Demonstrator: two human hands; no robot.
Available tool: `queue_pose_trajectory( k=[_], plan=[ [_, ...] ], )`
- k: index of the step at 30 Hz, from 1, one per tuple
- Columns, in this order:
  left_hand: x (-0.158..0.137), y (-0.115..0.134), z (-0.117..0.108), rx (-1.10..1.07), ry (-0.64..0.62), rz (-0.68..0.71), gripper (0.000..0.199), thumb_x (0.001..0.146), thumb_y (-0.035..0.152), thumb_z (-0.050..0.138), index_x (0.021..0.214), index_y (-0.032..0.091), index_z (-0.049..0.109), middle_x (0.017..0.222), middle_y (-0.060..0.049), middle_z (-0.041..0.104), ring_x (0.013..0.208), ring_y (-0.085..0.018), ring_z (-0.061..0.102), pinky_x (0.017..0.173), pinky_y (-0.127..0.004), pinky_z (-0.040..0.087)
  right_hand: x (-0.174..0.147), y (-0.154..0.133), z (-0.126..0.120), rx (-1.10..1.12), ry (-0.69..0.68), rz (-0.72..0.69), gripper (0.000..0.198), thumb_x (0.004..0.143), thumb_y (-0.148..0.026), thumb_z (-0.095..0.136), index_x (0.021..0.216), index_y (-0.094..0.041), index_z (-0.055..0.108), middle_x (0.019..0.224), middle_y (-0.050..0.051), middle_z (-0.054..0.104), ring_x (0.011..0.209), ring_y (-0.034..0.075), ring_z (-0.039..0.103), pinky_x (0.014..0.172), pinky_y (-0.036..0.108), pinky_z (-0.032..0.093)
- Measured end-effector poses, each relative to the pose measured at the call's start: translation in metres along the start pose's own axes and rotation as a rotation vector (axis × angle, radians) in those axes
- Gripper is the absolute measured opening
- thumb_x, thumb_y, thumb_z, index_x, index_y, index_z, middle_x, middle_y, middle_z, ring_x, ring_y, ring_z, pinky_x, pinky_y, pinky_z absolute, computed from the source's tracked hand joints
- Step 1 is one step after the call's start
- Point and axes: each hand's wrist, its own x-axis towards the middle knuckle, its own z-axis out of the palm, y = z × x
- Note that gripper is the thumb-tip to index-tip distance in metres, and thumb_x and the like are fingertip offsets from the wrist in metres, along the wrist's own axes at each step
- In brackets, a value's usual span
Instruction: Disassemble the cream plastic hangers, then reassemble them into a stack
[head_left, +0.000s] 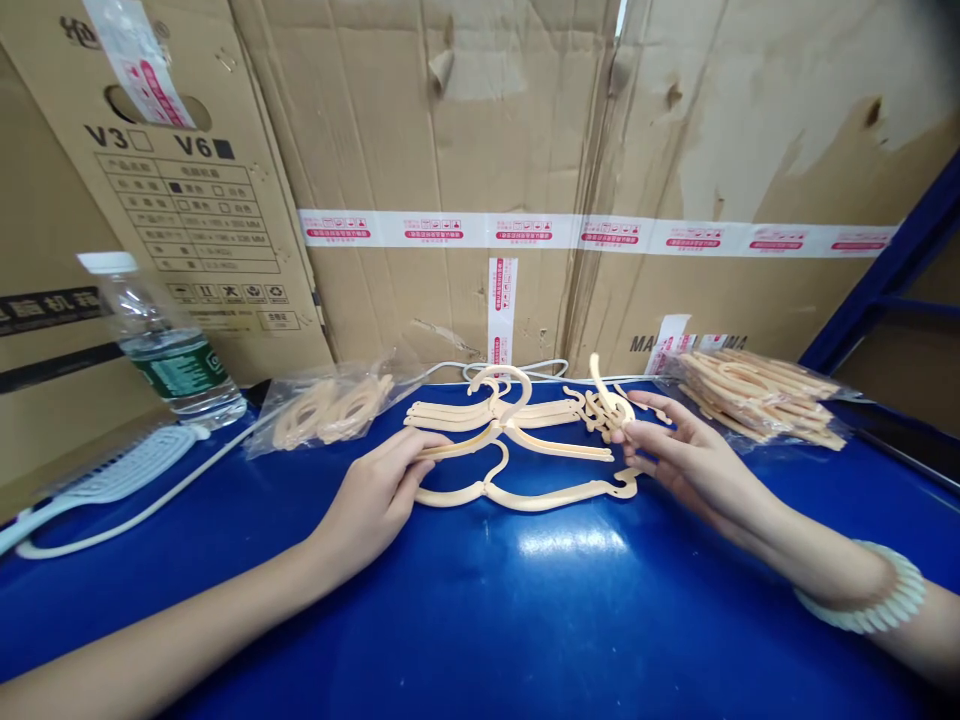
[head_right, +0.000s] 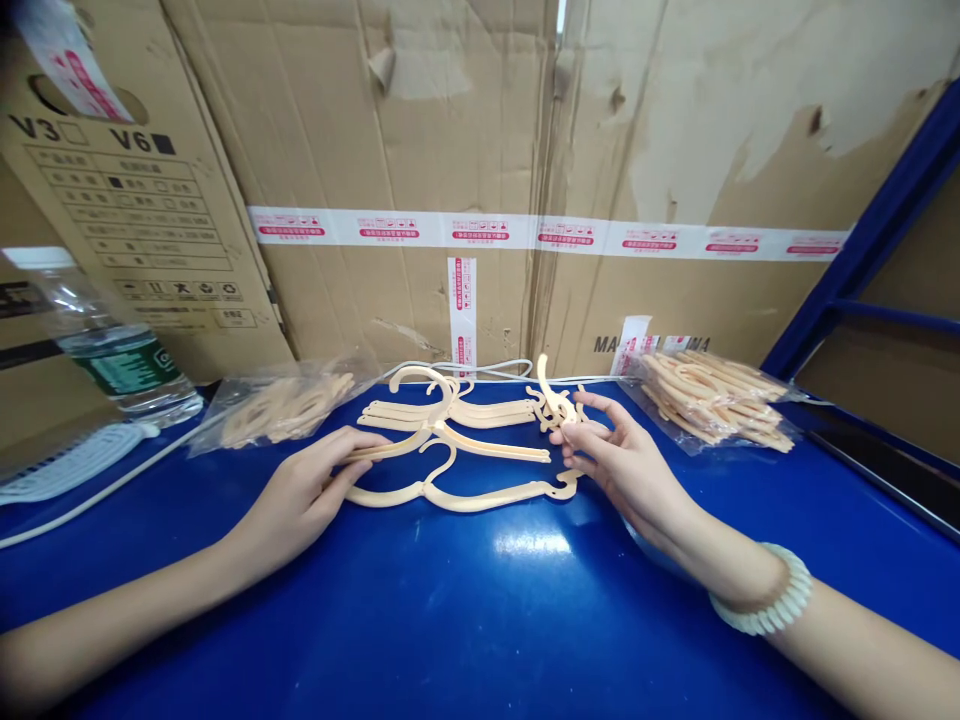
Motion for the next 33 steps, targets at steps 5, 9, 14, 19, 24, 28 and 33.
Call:
queue_pose_trajectory(
  k=[5, 9, 14, 19, 24, 28, 33],
  plan=[
    [0.0007, 0.0017, -0.0003, 0.007, 0.004, 0.007, 0.023, 0.097, 0.021, 0.039, 0.107, 0.022, 0.060, 0.102, -0.004, 0.067, 0.093, -0.020, 0.063, 0.078, -0.029, 0.049, 0.0023, 0.0022, -0.0025, -0.051, -0.054, 0.058, 0.036, 0.066, -0.036, 0.085, 0.095, -0.021, 0.069, 0.102, 0.008, 0.072, 0.092, 0.018, 0.065, 0.072, 0.024, 0.055],
    [0.0015, 0.0023, -0.0008, 0.008, 0.006, 0.013, 0.023, 0.095, 0.020, 0.040, 0.106, 0.022, 0.060, 0.101, -0.004, 0.067, 0.091, -0.020, 0.063, 0.076, -0.029, 0.049, 0.0053, 0.0047, -0.0059, -0.110, -0.057, 0.008, 0.031, 0.061, -0.038, 0.088, 0.079, -0.021, 0.069, 0.101, 0.006, 0.071, 0.089, 0.018, 0.065, 0.075, 0.028, 0.056],
    [0.0011, 0.0002, 0.0002, 0.008, 0.003, 0.022, 0.022, 0.095, 0.020, 0.041, 0.105, 0.022, 0.060, 0.101, -0.004, 0.067, 0.092, -0.020, 0.063, 0.077, -0.028, 0.049, 0.0066, 0.0034, -0.0076, -0.128, -0.162, 0.045, 0.030, 0.062, -0.037, 0.088, 0.077, -0.019, 0.070, 0.076, 0.002, 0.067, 0.069, 0.012, 0.061, 0.069, 0.025, 0.055],
    [0.0001, -0.0010, 0.0002, 0.003, -0.002, 0.014, 0.021, 0.096, 0.022, 0.041, 0.106, 0.023, 0.060, 0.101, -0.003, 0.066, 0.092, -0.019, 0.063, 0.076, -0.028, 0.048, 0.0056, -0.0021, -0.0082, -0.087, -0.218, 0.099, 0.026, 0.066, -0.033, 0.086, 0.081, -0.018, 0.071, 0.083, 0.002, 0.069, 0.074, 0.012, 0.063, 0.072, 0.024, 0.055],
    [-0.0005, -0.0010, -0.0002, 0.006, 0.006, 0.016, 0.021, 0.096, 0.023, 0.041, 0.106, 0.023, 0.060, 0.102, -0.003, 0.066, 0.093, -0.020, 0.063, 0.078, -0.029, 0.048, 0.0065, -0.0032, -0.0098, -0.079, -0.213, 0.187, 0.022, 0.070, -0.032, 0.082, 0.082, -0.017, 0.070, 0.094, 0.006, 0.071, 0.082, 0.016, 0.068, 0.077, 0.028, 0.059],
    [0.0001, 0.0002, -0.0001, 0.014, 0.010, 0.026, 0.022, 0.096, 0.022, 0.040, 0.105, 0.022, 0.060, 0.103, -0.004, 0.066, 0.094, -0.021, 0.063, 0.078, -0.030, 0.048, 0.0062, -0.0021, -0.0093, -0.089, -0.232, 0.203, 0.022, 0.073, -0.033, 0.080, 0.083, -0.017, 0.068, 0.091, 0.009, 0.073, 0.084, 0.021, 0.072, 0.077, 0.032, 0.061],
    [0.0004, 0.0009, 0.0001, 0.006, 0.013, 0.025, 0.022, 0.096, 0.023, 0.040, 0.106, 0.022, 0.060, 0.102, -0.004, 0.067, 0.094, -0.020, 0.064, 0.077, -0.029, 0.049, 0.0051, 0.0000, -0.0089, -0.063, -0.235, 0.224, 0.025, 0.072, -0.029, 0.081, 0.088, -0.016, 0.068, 0.083, 0.007, 0.074, 0.078, 0.018, 0.073, 0.079, 0.030, 0.061]
  ],
)
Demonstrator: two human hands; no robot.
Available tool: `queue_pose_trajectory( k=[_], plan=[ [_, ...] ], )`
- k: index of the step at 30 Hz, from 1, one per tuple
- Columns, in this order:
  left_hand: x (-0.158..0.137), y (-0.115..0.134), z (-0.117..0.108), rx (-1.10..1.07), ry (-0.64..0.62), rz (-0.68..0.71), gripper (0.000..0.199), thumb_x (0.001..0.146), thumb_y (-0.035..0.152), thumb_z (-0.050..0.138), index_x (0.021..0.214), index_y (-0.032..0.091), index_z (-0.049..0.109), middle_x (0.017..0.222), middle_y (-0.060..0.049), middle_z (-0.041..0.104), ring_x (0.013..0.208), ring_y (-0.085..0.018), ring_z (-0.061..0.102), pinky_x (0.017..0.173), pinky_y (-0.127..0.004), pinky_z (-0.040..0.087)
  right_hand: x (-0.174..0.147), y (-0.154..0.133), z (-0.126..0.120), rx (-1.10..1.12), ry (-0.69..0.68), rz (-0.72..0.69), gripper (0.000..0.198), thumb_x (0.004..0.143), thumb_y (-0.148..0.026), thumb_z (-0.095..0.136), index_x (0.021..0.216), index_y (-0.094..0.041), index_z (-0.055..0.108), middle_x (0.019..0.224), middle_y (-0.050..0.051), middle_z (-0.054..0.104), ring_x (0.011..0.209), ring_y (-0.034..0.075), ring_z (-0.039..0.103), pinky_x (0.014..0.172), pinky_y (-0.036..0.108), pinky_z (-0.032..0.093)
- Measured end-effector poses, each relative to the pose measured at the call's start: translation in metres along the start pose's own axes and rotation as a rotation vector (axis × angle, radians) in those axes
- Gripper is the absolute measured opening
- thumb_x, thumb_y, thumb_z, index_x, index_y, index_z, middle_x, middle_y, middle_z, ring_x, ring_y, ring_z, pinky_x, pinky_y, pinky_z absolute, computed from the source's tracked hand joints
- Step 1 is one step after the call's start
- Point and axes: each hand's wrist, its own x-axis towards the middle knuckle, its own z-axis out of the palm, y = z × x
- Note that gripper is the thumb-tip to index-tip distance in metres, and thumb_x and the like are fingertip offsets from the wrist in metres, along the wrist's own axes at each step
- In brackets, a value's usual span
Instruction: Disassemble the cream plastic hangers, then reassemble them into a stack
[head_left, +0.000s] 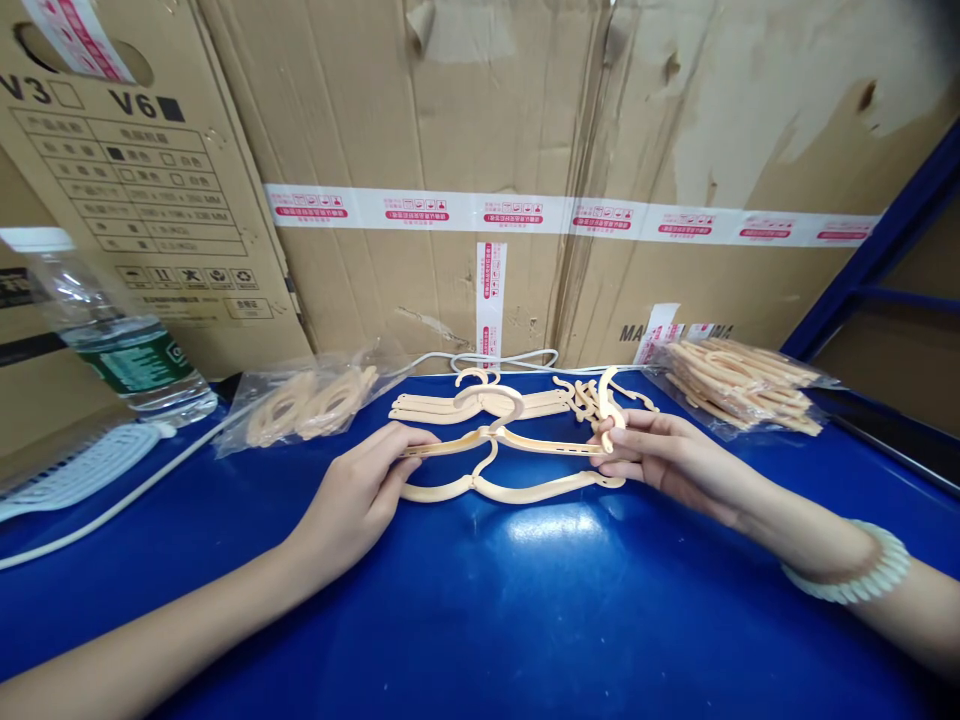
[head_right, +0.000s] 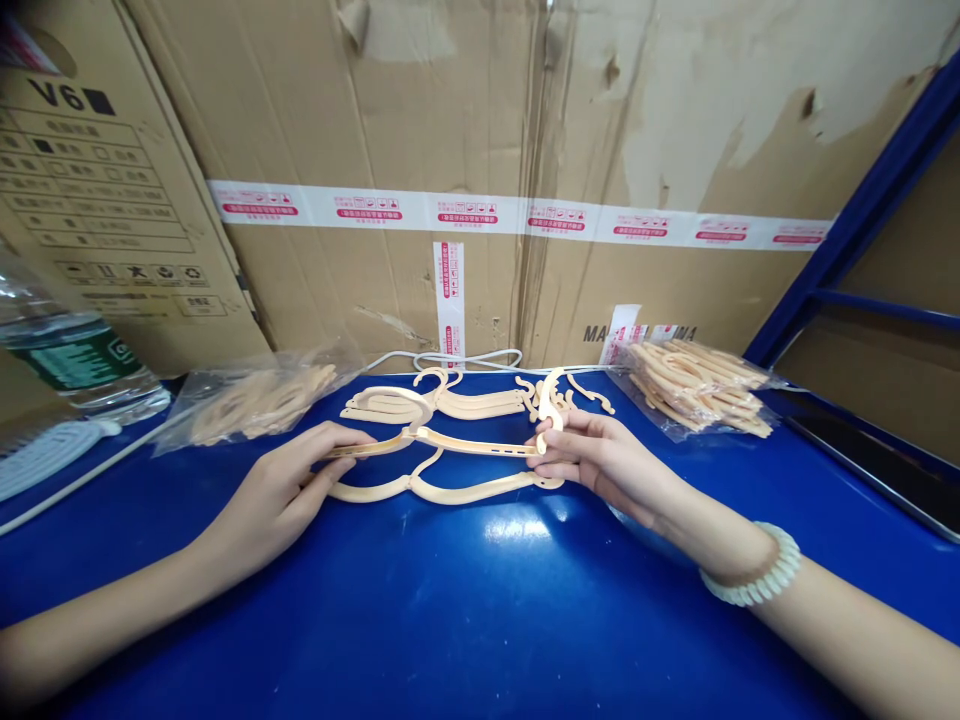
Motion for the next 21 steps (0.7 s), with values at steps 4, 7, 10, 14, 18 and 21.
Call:
queue_pose_trajectory(
  k=[4, 7, 10, 14, 18, 21],
  plan=[
    [0.000, -0.001, 0.001, -0.004, 0.008, 0.014, 0.022, 0.097, 0.023, 0.040, 0.106, 0.022, 0.060, 0.101, -0.004, 0.067, 0.092, -0.020, 0.064, 0.076, -0.029, 0.050, 0.001, 0.005, 0.000, -0.024, 0.024, -0.032, 0.029, 0.069, -0.028, 0.083, 0.090, -0.017, 0.066, 0.083, 0.005, 0.073, 0.076, 0.018, 0.073, 0.079, 0.032, 0.061],
    [-0.001, -0.002, 0.002, -0.011, 0.004, 0.023, 0.023, 0.097, 0.022, 0.039, 0.106, 0.022, 0.060, 0.099, -0.004, 0.067, 0.088, -0.018, 0.064, 0.074, -0.027, 0.051, 0.001, 0.007, 0.002, -0.033, 0.059, -0.058, 0.031, 0.065, -0.031, 0.086, 0.083, -0.016, 0.065, 0.078, 0.003, 0.071, 0.073, 0.017, 0.072, 0.073, 0.030, 0.060],
    [-0.002, -0.002, 0.002, -0.011, 0.002, 0.033, 0.024, 0.096, 0.018, 0.038, 0.107, 0.022, 0.059, 0.098, -0.003, 0.066, 0.087, -0.017, 0.064, 0.074, -0.026, 0.050, -0.002, 0.005, 0.007, -0.049, 0.082, -0.083, 0.035, 0.061, -0.035, 0.089, 0.076, -0.016, 0.063, 0.072, 0.003, 0.070, 0.067, 0.015, 0.069, 0.068, 0.027, 0.058],
    [-0.003, 0.000, 0.001, 0.008, 0.008, 0.039, 0.024, 0.095, 0.018, 0.038, 0.105, 0.022, 0.060, 0.096, -0.003, 0.067, 0.085, -0.018, 0.064, 0.070, -0.025, 0.050, -0.008, 0.000, 0.013, -0.142, 0.113, -0.159, 0.037, 0.059, -0.042, 0.088, 0.071, -0.017, 0.062, 0.068, 0.003, 0.069, 0.062, 0.015, 0.066, 0.063, 0.028, 0.056],
    [-0.003, 0.002, 0.001, 0.029, 0.015, 0.066, 0.027, 0.096, 0.020, 0.037, 0.108, 0.022, 0.061, 0.088, -0.002, 0.066, 0.074, -0.016, 0.062, 0.064, -0.025, 0.049, -0.008, -0.001, 0.013, -0.205, 0.173, -0.219, 0.043, 0.056, -0.049, 0.088, 0.071, -0.019, 0.062, 0.064, 0.003, 0.067, 0.058, 0.016, 0.064, 0.062, 0.031, 0.056],
    [-0.002, 0.004, 0.000, 0.033, 0.014, 0.081, 0.030, 0.097, 0.020, 0.037, 0.115, 0.023, 0.061, 0.085, -0.001, 0.065, 0.072, -0.015, 0.062, 0.062, -0.023, 0.050, -0.008, 0.000, 0.013, -0.218, 0.179, -0.225, 0.044, 0.056, -0.050, 0.087, 0.073, -0.019, 0.062, 0.061, 0.002, 0.066, 0.056, 0.016, 0.063, 0.060, 0.031, 0.055]
  ],
)
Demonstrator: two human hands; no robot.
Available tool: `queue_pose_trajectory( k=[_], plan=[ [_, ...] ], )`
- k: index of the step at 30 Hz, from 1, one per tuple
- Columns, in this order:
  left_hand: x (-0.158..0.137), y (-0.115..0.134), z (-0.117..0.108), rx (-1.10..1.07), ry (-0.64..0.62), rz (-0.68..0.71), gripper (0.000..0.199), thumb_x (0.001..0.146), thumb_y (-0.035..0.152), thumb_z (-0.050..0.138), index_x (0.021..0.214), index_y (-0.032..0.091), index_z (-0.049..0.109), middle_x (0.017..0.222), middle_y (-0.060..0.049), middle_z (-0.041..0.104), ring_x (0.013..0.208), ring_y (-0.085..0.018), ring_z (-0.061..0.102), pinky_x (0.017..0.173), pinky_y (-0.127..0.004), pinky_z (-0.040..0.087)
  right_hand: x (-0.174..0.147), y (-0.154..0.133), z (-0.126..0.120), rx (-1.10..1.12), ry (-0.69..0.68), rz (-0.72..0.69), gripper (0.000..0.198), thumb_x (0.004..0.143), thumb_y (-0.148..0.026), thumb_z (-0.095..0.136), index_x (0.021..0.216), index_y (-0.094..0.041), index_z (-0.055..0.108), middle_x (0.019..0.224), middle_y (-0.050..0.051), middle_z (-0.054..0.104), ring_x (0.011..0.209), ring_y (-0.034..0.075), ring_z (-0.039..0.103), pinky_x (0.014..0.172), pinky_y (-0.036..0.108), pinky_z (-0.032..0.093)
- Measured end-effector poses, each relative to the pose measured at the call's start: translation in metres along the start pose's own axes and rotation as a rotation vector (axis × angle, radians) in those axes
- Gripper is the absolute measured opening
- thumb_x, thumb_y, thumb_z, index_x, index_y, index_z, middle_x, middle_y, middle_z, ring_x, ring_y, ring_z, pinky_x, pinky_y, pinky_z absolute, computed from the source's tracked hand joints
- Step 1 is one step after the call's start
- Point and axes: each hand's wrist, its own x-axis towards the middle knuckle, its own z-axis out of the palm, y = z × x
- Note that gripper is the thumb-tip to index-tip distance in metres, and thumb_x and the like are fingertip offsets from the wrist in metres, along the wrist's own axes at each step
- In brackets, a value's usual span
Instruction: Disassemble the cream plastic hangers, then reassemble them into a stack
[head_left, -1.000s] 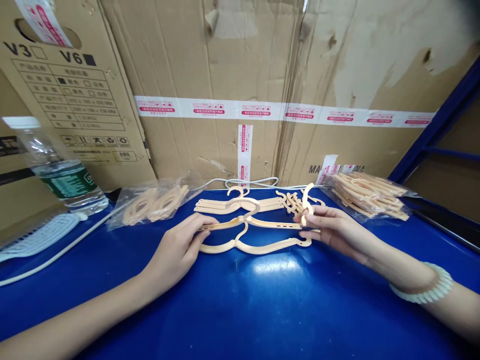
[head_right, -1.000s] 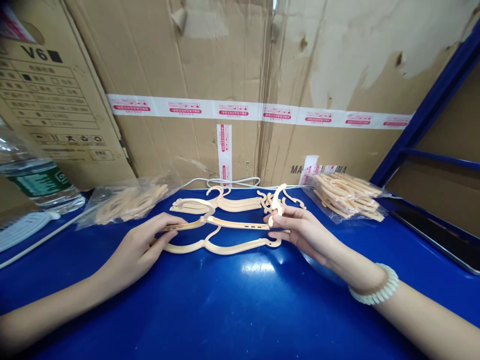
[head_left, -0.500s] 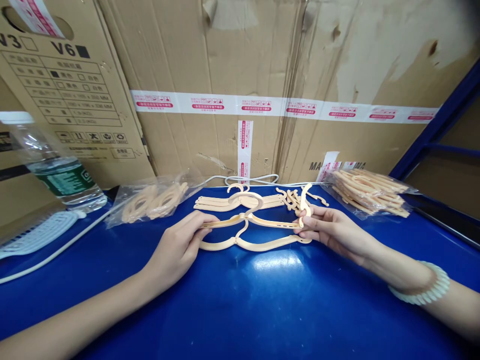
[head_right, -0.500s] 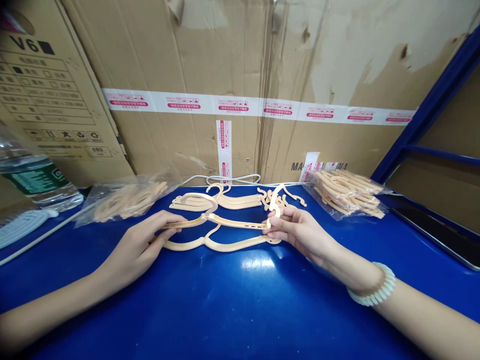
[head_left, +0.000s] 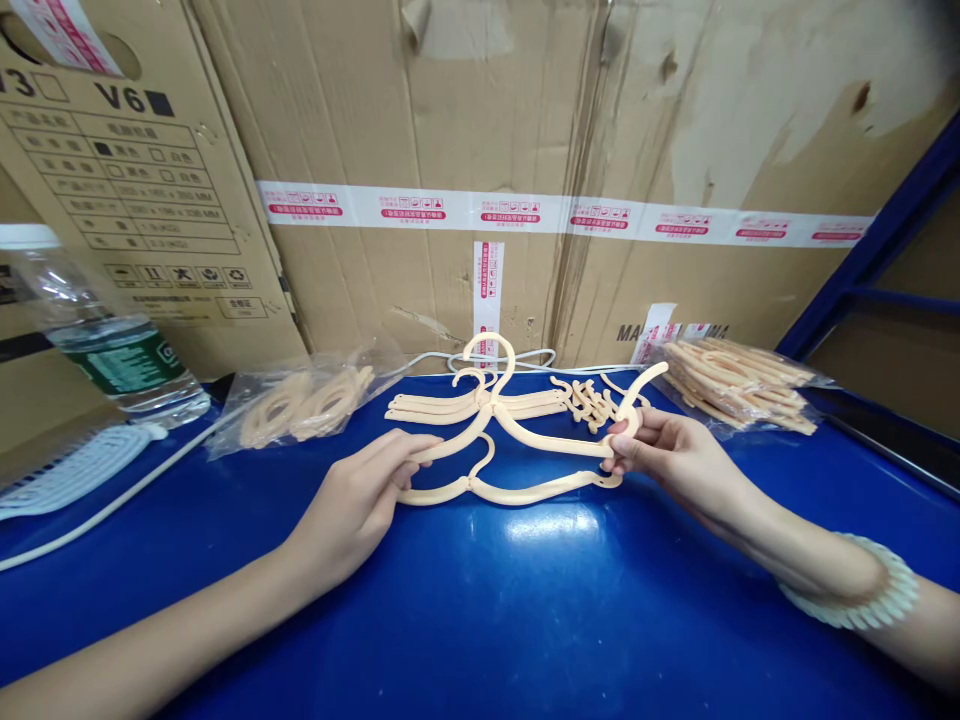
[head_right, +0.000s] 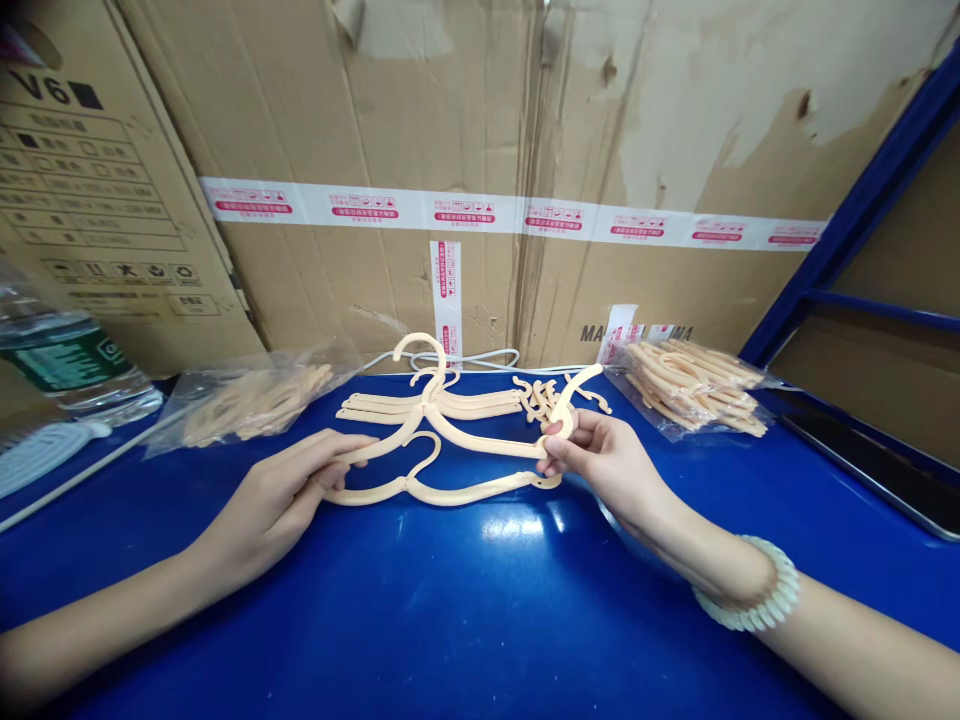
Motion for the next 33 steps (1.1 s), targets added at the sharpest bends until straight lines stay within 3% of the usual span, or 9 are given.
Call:
queue_pose_trajectory(
  k=[5, 13, 16, 20, 24, 29, 33],
  plan=[
    [0.000, 0.002, 0.000, -0.009, 0.036, 0.008, 0.026, 0.098, 0.025, 0.043, 0.115, 0.022, 0.061, 0.103, -0.005, 0.068, 0.092, -0.019, 0.065, 0.076, -0.026, 0.053, 0.000, -0.002, 0.003, 0.085, -0.007, 0.027, 0.038, 0.059, -0.042, 0.088, 0.074, -0.018, 0.062, 0.069, 0.003, 0.069, 0.062, 0.015, 0.064, 0.063, 0.029, 0.055],
    [-0.002, 0.001, 0.000, 0.092, 0.018, 0.063, 0.020, 0.096, 0.027, 0.049, 0.111, 0.020, 0.060, 0.099, -0.005, 0.069, 0.089, -0.019, 0.066, 0.078, -0.029, 0.051, -0.001, -0.006, 0.002, 0.127, -0.028, 0.059, 0.035, 0.062, -0.037, 0.086, 0.079, -0.018, 0.063, 0.074, 0.002, 0.066, 0.062, 0.013, 0.062, 0.053, 0.025, 0.052],
    [-0.001, 0.000, -0.006, 0.213, 0.028, 0.147, 0.017, 0.094, 0.026, 0.050, 0.105, 0.019, 0.061, 0.094, -0.004, 0.071, 0.080, -0.019, 0.066, 0.073, -0.031, 0.049, -0.001, -0.007, 0.000, 0.122, -0.037, -0.005, 0.032, 0.065, -0.035, 0.085, 0.079, -0.018, 0.062, 0.084, 0.002, 0.065, 0.062, 0.011, 0.058, 0.050, 0.022, 0.049],
    [0.005, 0.000, -0.021, 0.380, 0.029, 0.265, 0.012, 0.089, 0.026, 0.053, 0.093, 0.020, 0.063, 0.081, -0.002, 0.070, 0.069, -0.018, 0.063, 0.065, -0.031, 0.045, 0.006, -0.007, -0.010, 0.134, -0.055, -0.099, 0.031, 0.067, -0.030, 0.083, 0.083, -0.021, 0.058, 0.078, -0.002, 0.059, 0.054, 0.006, 0.048, 0.046, 0.019, 0.042],
    [0.010, 0.004, -0.033, 0.442, -0.062, 0.417, 0.012, 0.090, 0.018, 0.050, 0.090, 0.018, 0.062, 0.073, -0.002, 0.066, 0.065, -0.017, 0.060, 0.062, -0.031, 0.042, 0.013, -0.004, -0.020, 0.171, -0.123, -0.114, 0.032, 0.069, -0.025, 0.082, 0.086, -0.021, 0.055, 0.081, -0.003, 0.058, 0.052, 0.005, 0.047, 0.046, 0.020, 0.040],
    [0.011, 0.002, -0.035, 0.500, -0.154, 0.482, 0.019, 0.092, 0.014, 0.044, 0.084, 0.017, 0.061, 0.066, -0.001, 0.060, 0.061, -0.017, 0.058, 0.059, -0.031, 0.039, 0.010, -0.003, -0.021, 0.180, -0.209, -0.044, 0.041, 0.074, -0.021, 0.078, 0.110, -0.025, 0.058, 0.083, -0.003, 0.057, 0.056, 0.007, 0.051, 0.051, 0.021, 0.044],
    [0.010, -0.002, -0.039, 0.565, -0.271, 0.454, 0.023, 0.092, 0.013, 0.039, 0.079, 0.018, 0.058, 0.071, -0.002, 0.060, 0.059, -0.018, 0.057, 0.054, -0.032, 0.036, 0.011, -0.005, -0.024, 0.187, -0.222, -0.011, 0.019, 0.075, -0.027, 0.077, 0.089, -0.019, 0.067, 0.078, 0.000, 0.058, 0.058, 0.009, 0.054, 0.051, 0.021, 0.046]
  ],
)
